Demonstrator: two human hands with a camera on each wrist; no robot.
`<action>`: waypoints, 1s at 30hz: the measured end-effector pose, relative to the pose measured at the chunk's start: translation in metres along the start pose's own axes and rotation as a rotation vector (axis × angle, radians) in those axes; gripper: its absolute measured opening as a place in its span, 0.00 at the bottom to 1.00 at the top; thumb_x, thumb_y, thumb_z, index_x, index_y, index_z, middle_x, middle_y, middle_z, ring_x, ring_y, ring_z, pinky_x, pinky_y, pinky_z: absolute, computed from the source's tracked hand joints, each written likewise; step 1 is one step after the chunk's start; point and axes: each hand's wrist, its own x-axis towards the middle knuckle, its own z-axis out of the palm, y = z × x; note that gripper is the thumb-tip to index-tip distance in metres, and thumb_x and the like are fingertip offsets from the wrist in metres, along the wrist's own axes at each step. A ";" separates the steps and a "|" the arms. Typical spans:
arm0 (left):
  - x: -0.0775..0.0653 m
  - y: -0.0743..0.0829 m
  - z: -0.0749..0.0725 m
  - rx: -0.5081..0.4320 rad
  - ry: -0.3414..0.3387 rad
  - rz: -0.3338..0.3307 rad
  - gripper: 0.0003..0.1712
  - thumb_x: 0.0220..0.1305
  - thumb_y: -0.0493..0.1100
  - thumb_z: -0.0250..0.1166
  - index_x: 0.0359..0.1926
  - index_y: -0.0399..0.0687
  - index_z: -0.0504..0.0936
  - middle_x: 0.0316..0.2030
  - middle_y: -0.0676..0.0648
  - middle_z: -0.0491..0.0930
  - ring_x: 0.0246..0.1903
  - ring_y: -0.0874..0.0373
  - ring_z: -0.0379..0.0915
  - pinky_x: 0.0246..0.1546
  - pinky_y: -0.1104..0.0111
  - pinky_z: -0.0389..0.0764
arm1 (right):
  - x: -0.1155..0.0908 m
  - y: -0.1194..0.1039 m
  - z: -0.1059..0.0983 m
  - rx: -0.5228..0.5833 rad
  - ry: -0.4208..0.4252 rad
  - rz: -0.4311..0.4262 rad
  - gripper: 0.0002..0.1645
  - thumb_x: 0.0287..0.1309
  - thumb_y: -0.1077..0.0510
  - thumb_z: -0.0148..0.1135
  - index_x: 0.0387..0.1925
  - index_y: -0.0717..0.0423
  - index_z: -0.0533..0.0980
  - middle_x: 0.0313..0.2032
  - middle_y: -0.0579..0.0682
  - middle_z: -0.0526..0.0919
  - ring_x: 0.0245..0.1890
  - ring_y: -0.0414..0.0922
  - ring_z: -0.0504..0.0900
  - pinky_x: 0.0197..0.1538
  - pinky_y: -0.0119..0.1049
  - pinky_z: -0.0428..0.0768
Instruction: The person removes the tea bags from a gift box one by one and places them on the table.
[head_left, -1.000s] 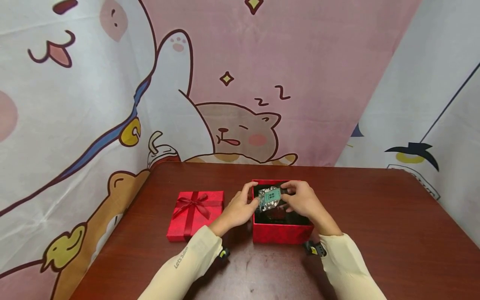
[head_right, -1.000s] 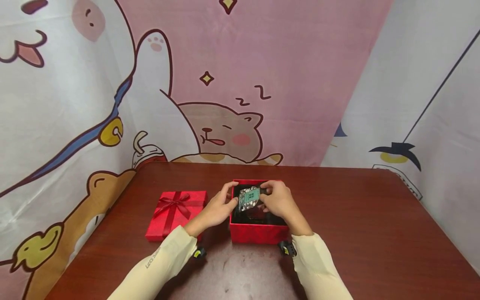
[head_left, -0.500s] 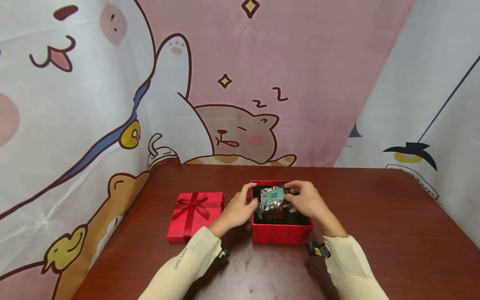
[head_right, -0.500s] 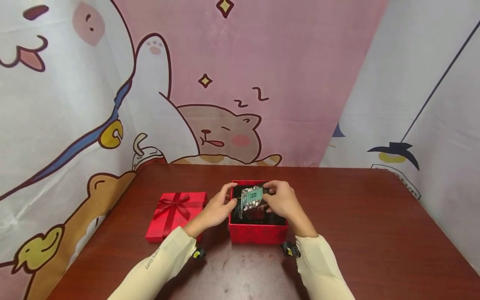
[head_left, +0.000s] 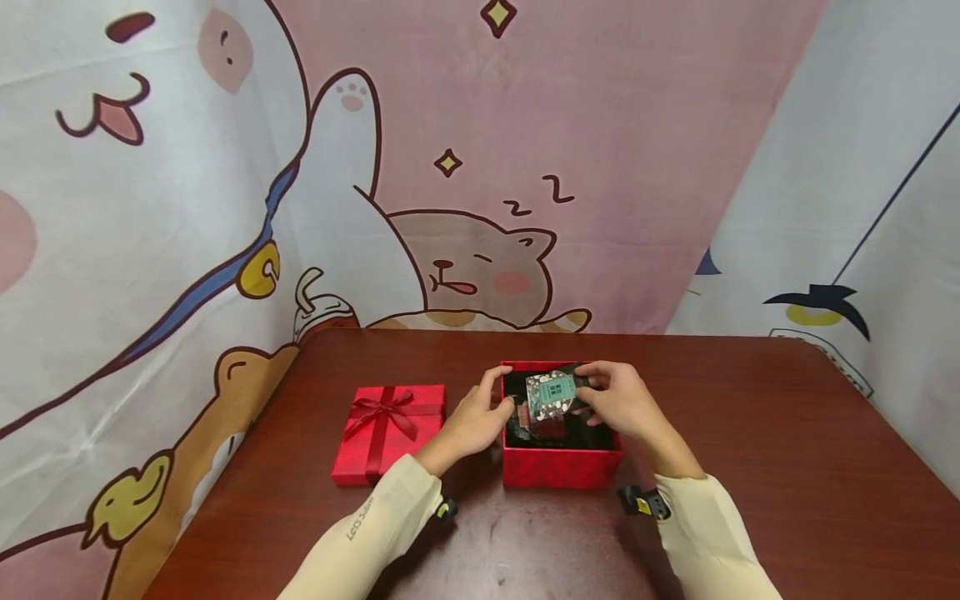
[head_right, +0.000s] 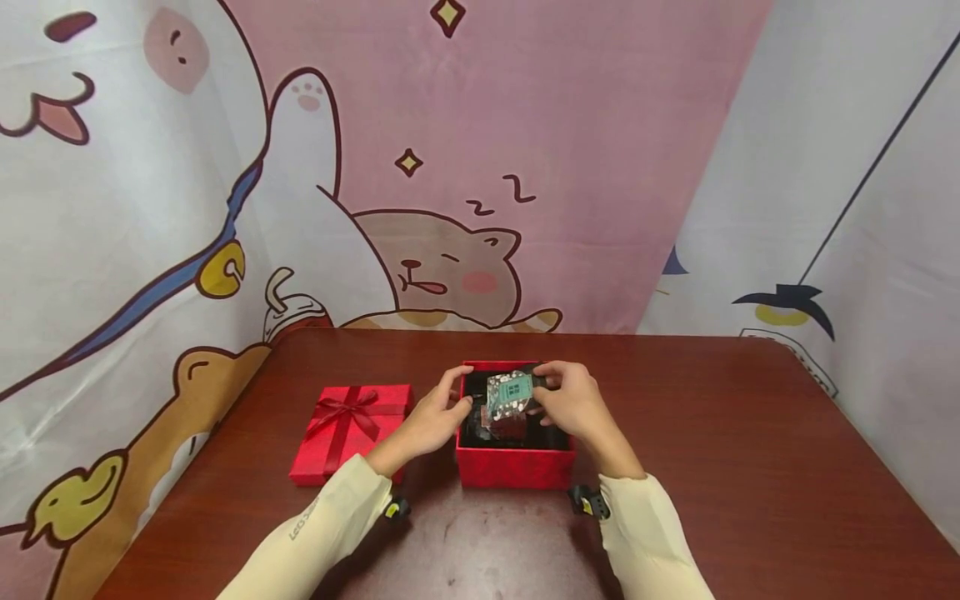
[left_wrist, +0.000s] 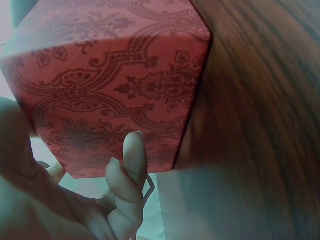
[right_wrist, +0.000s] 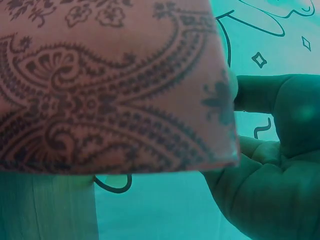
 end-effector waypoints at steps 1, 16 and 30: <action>0.000 0.000 0.000 -0.001 -0.001 -0.001 0.30 0.70 0.48 0.54 0.71 0.62 0.62 0.36 0.46 0.72 0.39 0.55 0.70 0.37 0.59 0.72 | 0.000 0.000 0.000 -0.001 0.002 0.001 0.20 0.63 0.70 0.58 0.56 0.75 0.73 0.39 0.66 0.82 0.31 0.57 0.87 0.26 0.40 0.82; -0.001 0.000 0.000 -0.008 -0.013 -0.014 0.30 0.71 0.48 0.54 0.72 0.63 0.61 0.35 0.46 0.71 0.38 0.56 0.69 0.36 0.60 0.71 | -0.003 0.007 -0.008 -0.007 0.049 0.009 0.20 0.63 0.69 0.57 0.56 0.73 0.74 0.44 0.68 0.81 0.28 0.52 0.85 0.23 0.37 0.80; 0.000 0.000 0.000 -0.022 -0.015 -0.019 0.30 0.71 0.48 0.54 0.71 0.63 0.61 0.36 0.46 0.71 0.37 0.55 0.69 0.34 0.60 0.71 | -0.008 0.010 -0.019 0.007 0.058 0.061 0.22 0.65 0.67 0.55 0.59 0.71 0.73 0.40 0.62 0.79 0.22 0.43 0.77 0.25 0.36 0.80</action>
